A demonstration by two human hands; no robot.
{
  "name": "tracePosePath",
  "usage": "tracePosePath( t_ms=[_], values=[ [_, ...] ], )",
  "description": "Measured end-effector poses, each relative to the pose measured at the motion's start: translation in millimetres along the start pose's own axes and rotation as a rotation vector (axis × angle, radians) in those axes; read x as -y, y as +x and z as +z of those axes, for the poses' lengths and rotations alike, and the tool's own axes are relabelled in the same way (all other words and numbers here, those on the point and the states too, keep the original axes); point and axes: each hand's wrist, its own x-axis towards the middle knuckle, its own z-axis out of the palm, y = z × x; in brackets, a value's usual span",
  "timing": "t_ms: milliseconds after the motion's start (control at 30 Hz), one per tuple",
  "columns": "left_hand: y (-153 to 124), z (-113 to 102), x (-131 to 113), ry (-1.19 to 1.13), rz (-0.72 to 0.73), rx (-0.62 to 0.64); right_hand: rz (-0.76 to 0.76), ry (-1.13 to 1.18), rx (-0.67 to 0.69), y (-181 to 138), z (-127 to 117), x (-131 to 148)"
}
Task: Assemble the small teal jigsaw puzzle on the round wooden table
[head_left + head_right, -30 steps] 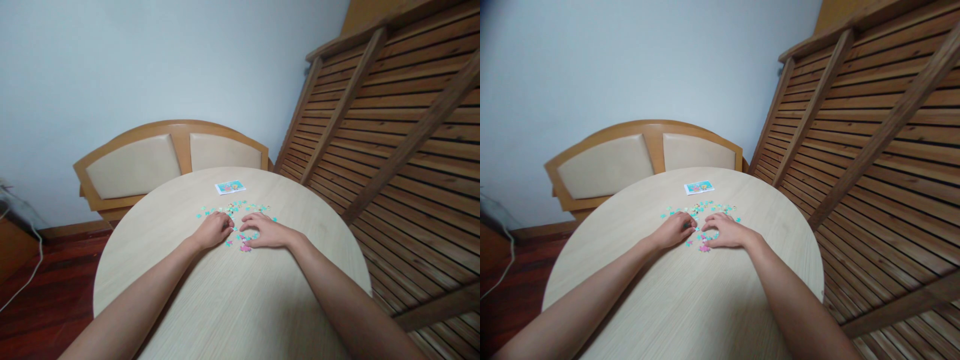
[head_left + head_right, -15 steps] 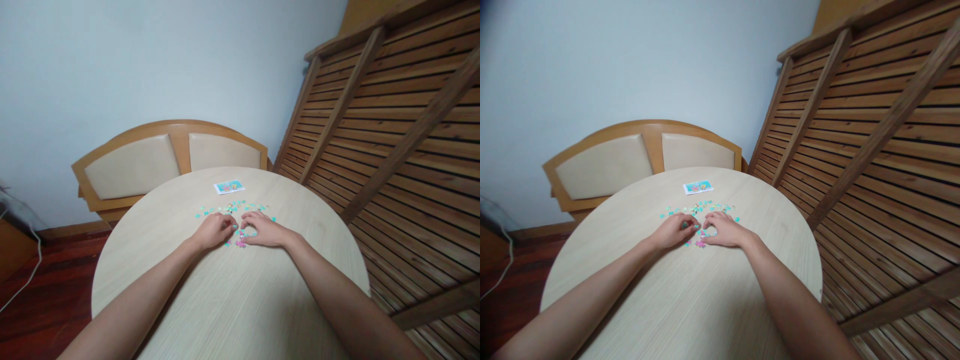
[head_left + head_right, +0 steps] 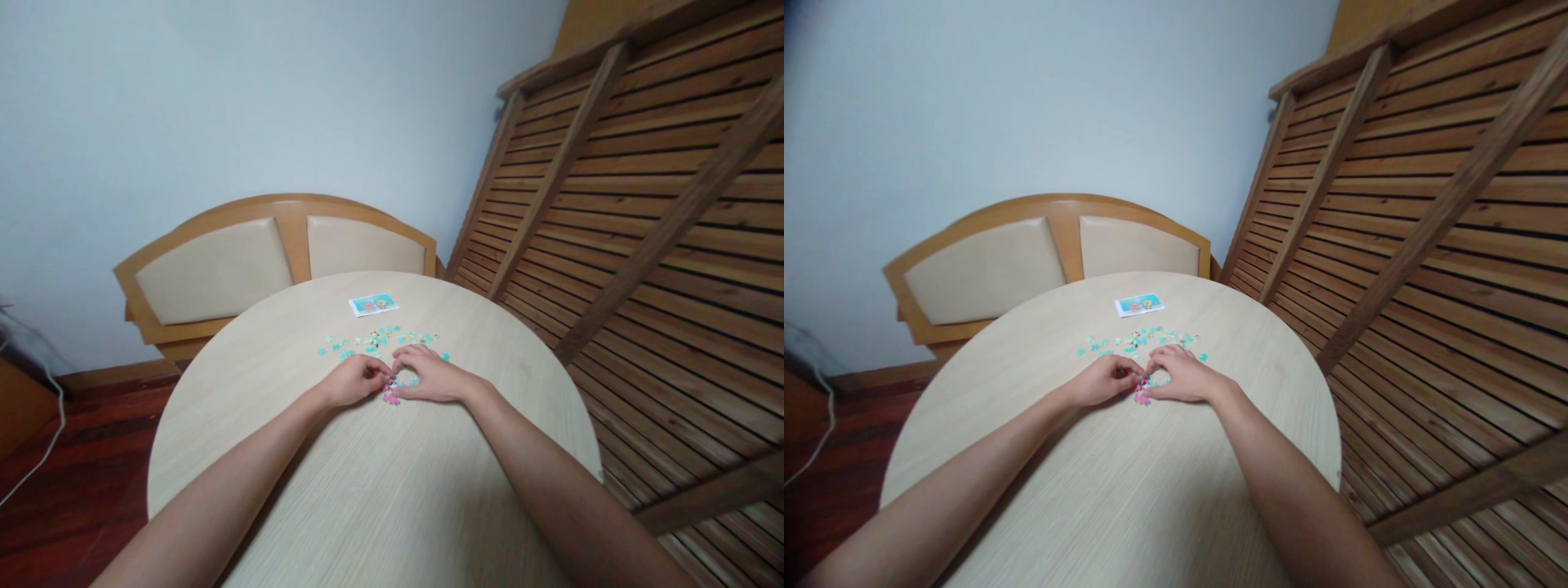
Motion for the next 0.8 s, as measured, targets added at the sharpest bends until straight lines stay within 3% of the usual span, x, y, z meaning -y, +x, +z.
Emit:
tracePosePath(
  t_ms=[800],
  values=[
    [-0.3,-2.8,1.8,-0.026,-0.003,0.077,-0.018,0.015,0.006,-0.4,0.1,-2.9]
  ],
)
